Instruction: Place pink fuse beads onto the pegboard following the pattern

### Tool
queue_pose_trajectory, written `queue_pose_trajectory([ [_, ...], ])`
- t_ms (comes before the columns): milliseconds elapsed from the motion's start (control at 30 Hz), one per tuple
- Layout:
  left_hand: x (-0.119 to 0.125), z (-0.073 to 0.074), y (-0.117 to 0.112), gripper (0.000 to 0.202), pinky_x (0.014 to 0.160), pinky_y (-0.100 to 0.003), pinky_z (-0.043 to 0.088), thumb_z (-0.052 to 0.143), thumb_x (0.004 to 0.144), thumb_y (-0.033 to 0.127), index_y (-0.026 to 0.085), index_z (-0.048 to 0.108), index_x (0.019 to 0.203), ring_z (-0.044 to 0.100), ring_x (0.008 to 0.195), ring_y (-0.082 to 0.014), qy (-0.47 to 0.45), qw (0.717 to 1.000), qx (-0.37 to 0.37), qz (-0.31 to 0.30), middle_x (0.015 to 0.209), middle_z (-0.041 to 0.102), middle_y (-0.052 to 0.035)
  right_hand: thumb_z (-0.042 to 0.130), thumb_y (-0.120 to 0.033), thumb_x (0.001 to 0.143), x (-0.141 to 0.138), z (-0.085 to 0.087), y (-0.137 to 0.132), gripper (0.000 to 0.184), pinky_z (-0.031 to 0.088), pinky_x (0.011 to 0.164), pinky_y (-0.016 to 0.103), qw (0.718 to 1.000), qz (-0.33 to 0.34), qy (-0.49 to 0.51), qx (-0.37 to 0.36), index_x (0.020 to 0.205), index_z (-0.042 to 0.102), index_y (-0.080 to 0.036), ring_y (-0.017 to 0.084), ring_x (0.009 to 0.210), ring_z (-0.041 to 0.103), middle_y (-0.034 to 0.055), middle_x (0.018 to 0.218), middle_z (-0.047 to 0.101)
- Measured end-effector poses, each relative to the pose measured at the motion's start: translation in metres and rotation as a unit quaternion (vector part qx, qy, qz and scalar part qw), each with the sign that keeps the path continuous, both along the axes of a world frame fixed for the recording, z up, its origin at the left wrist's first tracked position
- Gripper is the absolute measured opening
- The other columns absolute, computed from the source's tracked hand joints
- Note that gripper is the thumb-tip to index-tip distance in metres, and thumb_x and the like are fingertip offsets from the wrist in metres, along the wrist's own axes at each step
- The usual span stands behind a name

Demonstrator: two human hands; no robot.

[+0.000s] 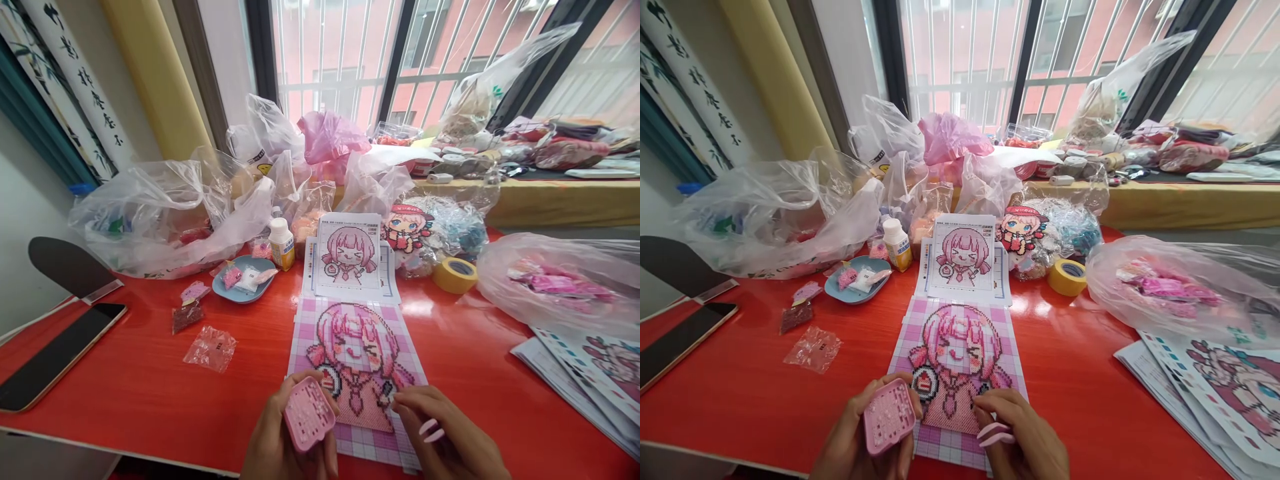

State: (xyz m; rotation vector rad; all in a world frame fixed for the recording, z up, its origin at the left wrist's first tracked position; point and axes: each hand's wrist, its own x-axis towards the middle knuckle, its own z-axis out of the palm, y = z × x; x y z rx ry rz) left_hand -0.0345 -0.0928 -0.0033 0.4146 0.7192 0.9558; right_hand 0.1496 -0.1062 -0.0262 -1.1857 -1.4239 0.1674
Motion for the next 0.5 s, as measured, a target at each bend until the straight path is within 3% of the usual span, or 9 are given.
queue_pose_trajectory([
  [333,-0.0023,0.0028,0.0007,0.031,0.042,-0.018,0.047,0.048,0.092,0.042,0.025,0.065,0.11,0.067,0.058,-0.0148,-0.073,0.993,0.091,0.018,0.092,0.07,-0.0051,0.063,-0.019,0.082,-0.0027,-0.0047,0.0001,0.006,0.049,0.057,0.021,1.0,0.009,0.026,0.008,0.086,0.065,-0.021,0.012,0.064,0.062,0.001,0.072,0.065],
  [500,0.0025,0.0001,-0.0045,0.034,0.052,-0.022,0.051,0.053,0.089,0.046,0.023,0.068,0.109,0.067,0.058,-0.0148,-0.085,0.995,0.057,0.005,0.088,0.071,-0.0057,0.062,-0.019,0.082,-0.0011,-0.004,0.0,0.006,0.049,0.055,0.021,1.0,0.019,0.021,-0.002,0.086,0.065,-0.022,0.012,0.062,0.062,0.001,0.072,0.065],
])
